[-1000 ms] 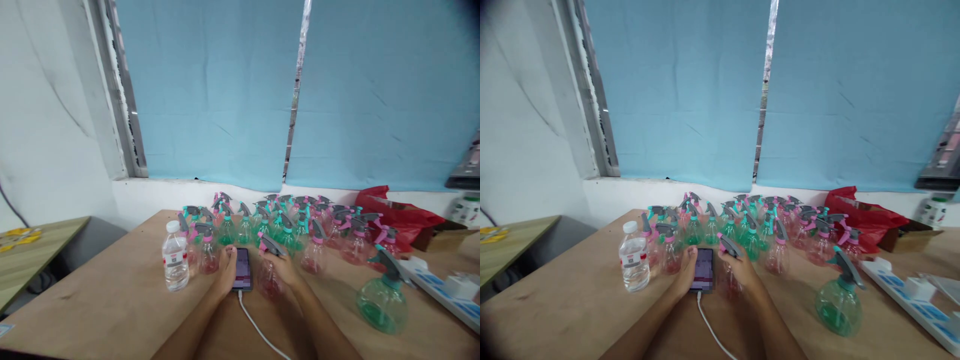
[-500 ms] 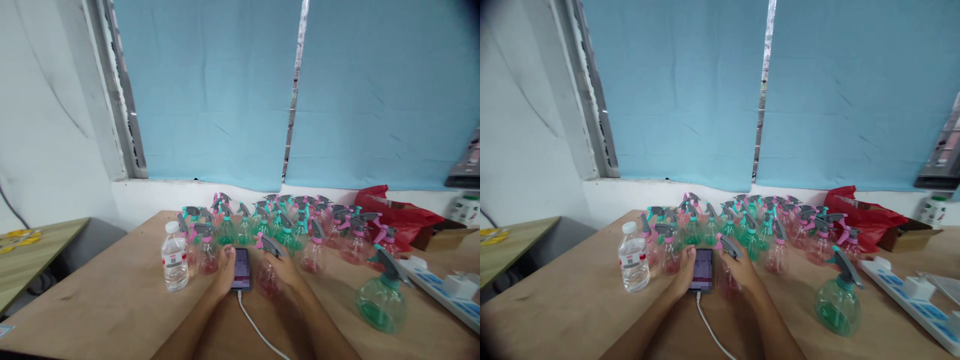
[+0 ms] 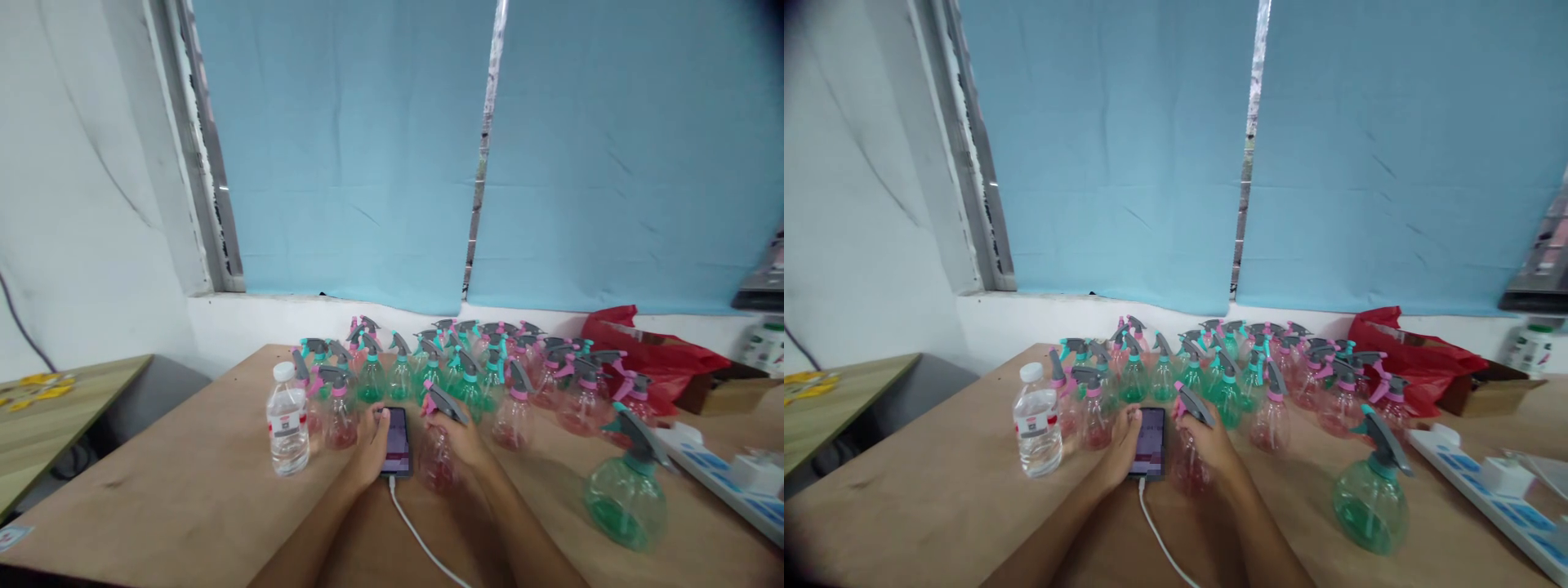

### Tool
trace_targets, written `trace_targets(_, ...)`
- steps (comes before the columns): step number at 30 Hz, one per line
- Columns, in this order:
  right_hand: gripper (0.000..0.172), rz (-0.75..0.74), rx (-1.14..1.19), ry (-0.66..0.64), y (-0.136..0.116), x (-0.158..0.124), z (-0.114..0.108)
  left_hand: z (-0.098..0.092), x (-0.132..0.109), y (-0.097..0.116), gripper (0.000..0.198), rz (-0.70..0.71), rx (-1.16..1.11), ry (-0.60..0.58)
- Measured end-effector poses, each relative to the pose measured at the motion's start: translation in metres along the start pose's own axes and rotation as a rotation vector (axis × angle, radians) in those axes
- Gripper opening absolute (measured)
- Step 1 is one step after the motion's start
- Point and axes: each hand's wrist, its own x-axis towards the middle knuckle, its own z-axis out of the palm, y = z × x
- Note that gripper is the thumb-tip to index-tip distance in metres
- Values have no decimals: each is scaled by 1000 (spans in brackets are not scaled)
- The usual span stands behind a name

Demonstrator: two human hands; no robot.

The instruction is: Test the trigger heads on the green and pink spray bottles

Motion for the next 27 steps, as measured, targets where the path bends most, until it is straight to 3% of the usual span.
trace_targets(5,28,2,-62,21,11,0,-5,-6,-7,13,46,189,85,-85)
trace_targets(9,27,-10,-68,-27,11,2,-6,-11,-10,25,40,312,100,-144)
trace_targets(12,15,-41,-45,6,8,2,-3,-13,-10,27,40,296,93,-193)
trace_targets(15,7,-39,-44,21,7,1,-1,-13,-9,24,41,264,58,-165)
trace_targets(20,20,19,-78,81,11,-2,-2,-13,-9,20,42,227,17,-138)
trace_targets(27,20,45,-82,30,11,-2,-5,-15,-11,24,38,226,31,-181)
